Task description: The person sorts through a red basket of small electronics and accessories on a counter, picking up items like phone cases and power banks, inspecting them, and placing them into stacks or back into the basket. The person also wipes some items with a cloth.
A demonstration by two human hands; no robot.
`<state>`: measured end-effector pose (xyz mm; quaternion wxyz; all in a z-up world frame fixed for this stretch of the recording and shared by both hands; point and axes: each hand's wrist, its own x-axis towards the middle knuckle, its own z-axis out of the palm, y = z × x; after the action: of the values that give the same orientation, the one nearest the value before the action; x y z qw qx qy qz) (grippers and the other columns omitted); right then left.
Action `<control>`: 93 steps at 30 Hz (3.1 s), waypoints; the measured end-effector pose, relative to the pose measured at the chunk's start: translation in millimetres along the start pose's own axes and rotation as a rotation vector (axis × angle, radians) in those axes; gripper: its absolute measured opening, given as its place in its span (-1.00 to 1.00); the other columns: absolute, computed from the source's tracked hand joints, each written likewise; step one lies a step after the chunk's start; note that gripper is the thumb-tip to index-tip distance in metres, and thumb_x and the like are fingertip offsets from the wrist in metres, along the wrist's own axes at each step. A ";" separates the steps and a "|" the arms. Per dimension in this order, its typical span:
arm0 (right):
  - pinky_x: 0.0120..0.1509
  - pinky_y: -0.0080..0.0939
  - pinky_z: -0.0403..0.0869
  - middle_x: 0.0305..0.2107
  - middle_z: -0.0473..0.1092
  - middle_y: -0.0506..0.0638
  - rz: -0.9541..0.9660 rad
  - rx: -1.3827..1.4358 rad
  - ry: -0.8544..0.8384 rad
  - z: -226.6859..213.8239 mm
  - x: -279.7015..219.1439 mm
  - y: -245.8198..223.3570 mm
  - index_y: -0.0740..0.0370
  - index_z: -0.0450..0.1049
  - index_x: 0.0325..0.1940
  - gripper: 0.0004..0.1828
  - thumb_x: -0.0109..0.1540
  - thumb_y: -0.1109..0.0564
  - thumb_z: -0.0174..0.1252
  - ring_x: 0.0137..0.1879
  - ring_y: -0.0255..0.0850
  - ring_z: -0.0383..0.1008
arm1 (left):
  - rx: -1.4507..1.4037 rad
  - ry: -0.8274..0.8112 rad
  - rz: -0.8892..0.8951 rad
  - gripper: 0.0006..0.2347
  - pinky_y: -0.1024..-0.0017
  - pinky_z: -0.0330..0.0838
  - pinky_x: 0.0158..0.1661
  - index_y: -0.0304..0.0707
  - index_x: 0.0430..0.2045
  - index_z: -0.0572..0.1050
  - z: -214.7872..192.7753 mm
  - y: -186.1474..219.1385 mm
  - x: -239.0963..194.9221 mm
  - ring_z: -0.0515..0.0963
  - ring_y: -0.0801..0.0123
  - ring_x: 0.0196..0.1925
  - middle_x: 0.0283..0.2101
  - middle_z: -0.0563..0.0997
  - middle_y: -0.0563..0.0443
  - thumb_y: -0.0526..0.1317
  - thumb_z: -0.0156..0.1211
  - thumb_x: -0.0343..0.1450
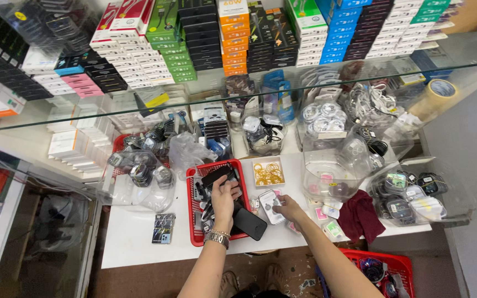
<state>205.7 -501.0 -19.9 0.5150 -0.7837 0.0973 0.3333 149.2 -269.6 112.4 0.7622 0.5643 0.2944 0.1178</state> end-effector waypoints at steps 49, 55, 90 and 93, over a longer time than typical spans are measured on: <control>-0.02 -0.37 0.45 -0.12 0.50 -0.08 -0.423 0.258 -0.295 79.2 -101.4 -237.2 0.24 0.42 0.17 -0.63 0.27 0.17 0.18 -0.05 -0.37 0.48 | -0.305 -0.497 -0.071 -0.67 0.18 0.51 0.17 -0.39 0.17 0.35 -89.4 94.5 8.6 0.59 0.23 0.13 0.11 0.56 -0.13 -0.27 0.07 0.51; -0.02 -0.35 0.43 -0.10 0.49 -0.08 -0.509 0.271 -0.333 71.4 -115.3 -247.5 0.21 0.41 0.13 -0.66 0.27 0.20 0.18 -0.05 -0.37 0.46 | -0.367 -0.515 -0.077 -0.66 0.12 0.42 0.25 -0.34 0.18 0.33 -85.9 112.0 -5.2 0.54 0.23 0.19 0.14 0.54 -0.13 -0.26 0.07 0.51; 0.06 -0.16 0.54 -0.14 0.56 0.13 -0.594 -0.170 0.036 75.9 -117.6 -257.1 0.19 0.45 0.24 -0.57 0.28 0.13 0.19 -0.07 -0.10 0.57 | -0.555 -0.232 -0.136 -0.67 0.18 0.66 -0.06 -0.37 -0.06 0.45 -79.4 101.3 9.1 0.73 0.14 -0.09 -0.13 0.70 -0.20 -0.12 0.16 0.40; 0.24 -0.13 0.47 -0.07 0.55 0.09 -0.711 -0.724 0.054 81.3 -97.6 -226.4 0.14 0.52 0.15 -0.65 0.27 0.17 0.17 0.08 -0.05 0.54 | -0.579 -0.088 -0.200 -0.69 0.25 0.66 -0.10 -0.40 -0.12 0.48 -100.9 85.1 9.4 0.70 0.14 -0.14 -0.19 0.67 -0.13 -0.10 0.23 0.43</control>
<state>209.5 -346.7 188.9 0.2891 -0.9049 -0.2842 0.1295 111.0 -156.5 169.4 0.9110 0.2967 0.2695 0.0968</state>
